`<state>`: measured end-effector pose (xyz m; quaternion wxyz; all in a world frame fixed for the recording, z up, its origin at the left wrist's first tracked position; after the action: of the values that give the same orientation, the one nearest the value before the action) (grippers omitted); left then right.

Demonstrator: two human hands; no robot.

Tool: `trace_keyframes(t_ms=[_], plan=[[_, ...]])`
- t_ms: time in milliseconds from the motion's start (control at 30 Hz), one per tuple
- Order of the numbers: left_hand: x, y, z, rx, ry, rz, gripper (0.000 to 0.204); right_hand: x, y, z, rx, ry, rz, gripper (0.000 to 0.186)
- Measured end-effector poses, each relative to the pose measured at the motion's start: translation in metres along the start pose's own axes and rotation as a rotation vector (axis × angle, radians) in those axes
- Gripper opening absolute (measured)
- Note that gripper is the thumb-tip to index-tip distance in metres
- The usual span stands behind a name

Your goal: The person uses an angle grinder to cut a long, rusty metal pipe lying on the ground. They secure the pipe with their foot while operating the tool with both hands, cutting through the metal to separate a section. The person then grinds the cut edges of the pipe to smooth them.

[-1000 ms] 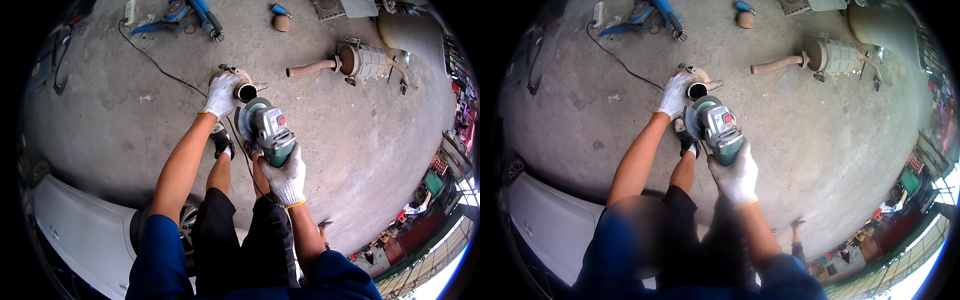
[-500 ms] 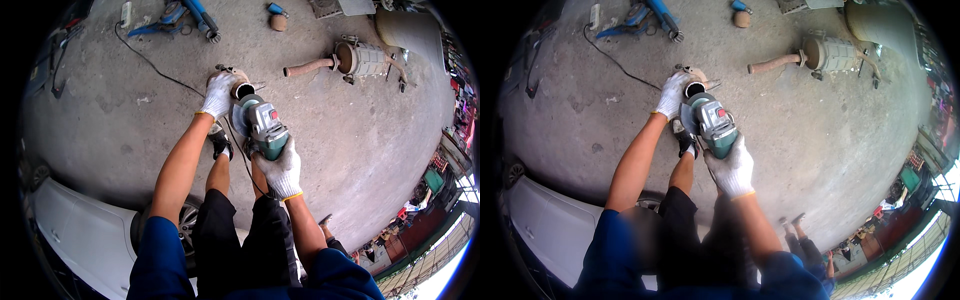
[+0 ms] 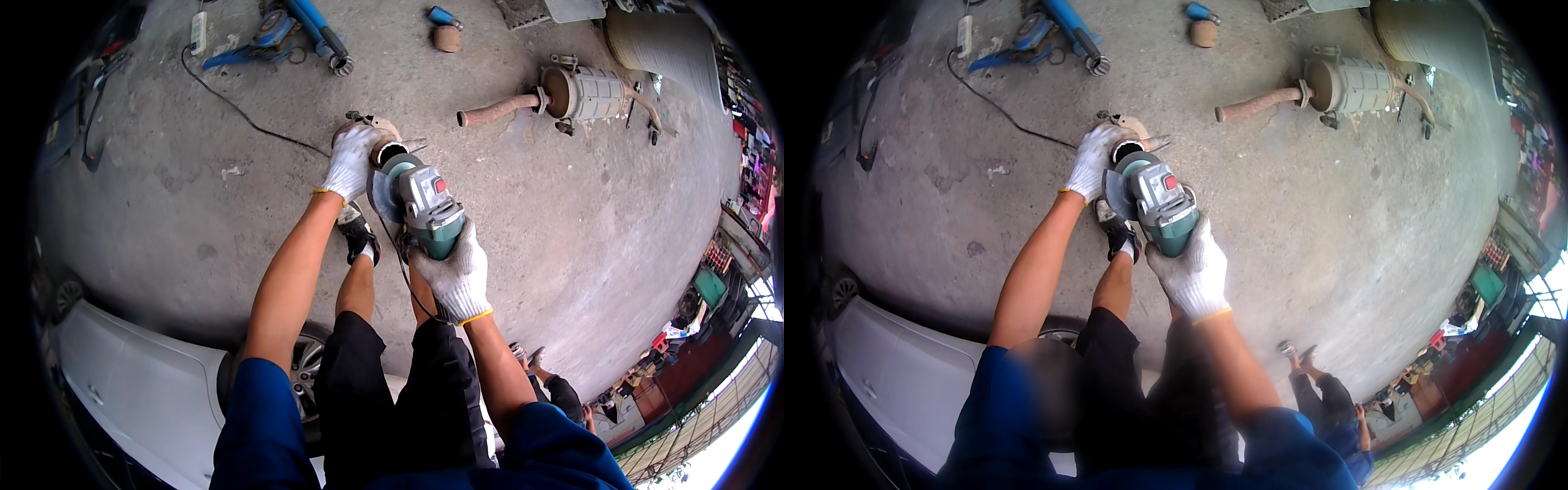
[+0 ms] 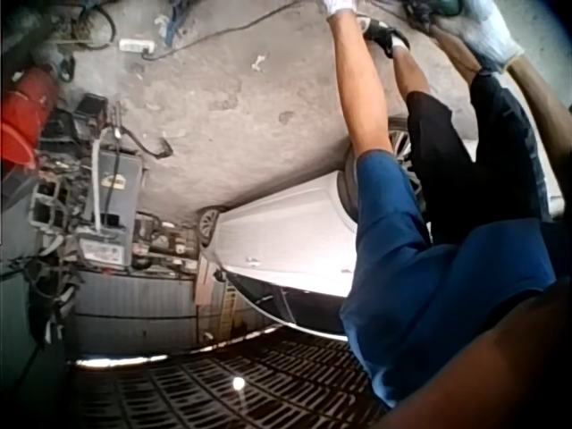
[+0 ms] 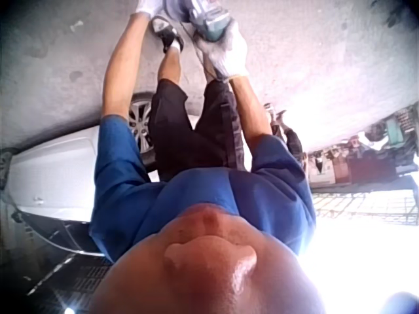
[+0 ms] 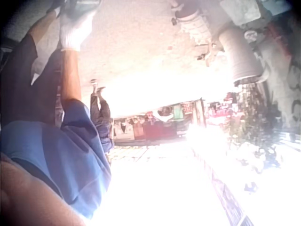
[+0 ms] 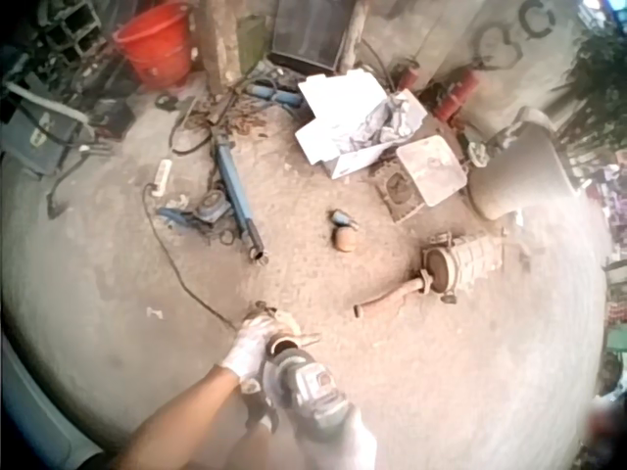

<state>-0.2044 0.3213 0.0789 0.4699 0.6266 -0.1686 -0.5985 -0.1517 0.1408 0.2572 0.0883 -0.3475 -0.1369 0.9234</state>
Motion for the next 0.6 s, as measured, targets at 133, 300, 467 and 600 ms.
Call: trace_keyframes(t_ms=[133, 300, 467, 600], plan=[[-0.0014, 0.0007, -0.0004, -0.034, -0.028, 0.017, 0.031, 0.0002, 0.0007, -0.0011, -0.008, 0.003, 0.006, 0.071], [-0.0042, 0.0005, -0.0018, -0.038, -0.031, 0.035, 0.036, 0.0029, 0.004, -0.0027, -0.031, 0.039, 0.042, 0.07], [-0.0046, -0.0018, -0.0026, -0.002, -0.044, 0.012, 0.039, 0.0042, 0.0064, -0.0061, -0.066, 0.044, 0.049, 0.071], [-0.0026, -0.0042, -0.0029, 0.013, -0.057, -0.003, 0.041, 0.0031, 0.0059, -0.0072, -0.101, 0.065, 0.058, 0.074]])
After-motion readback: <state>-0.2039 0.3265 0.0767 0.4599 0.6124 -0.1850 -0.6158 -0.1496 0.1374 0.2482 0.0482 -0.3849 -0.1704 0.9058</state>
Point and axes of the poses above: each hand's wrist, its own z-axis away from the middle knuckle, its own x-axis out of the palm, y = z × x, the point moved 1 cm from there along -z, towards the middle knuckle, and after that the axes turned 3 degrees about x, right-handed, at the moved point
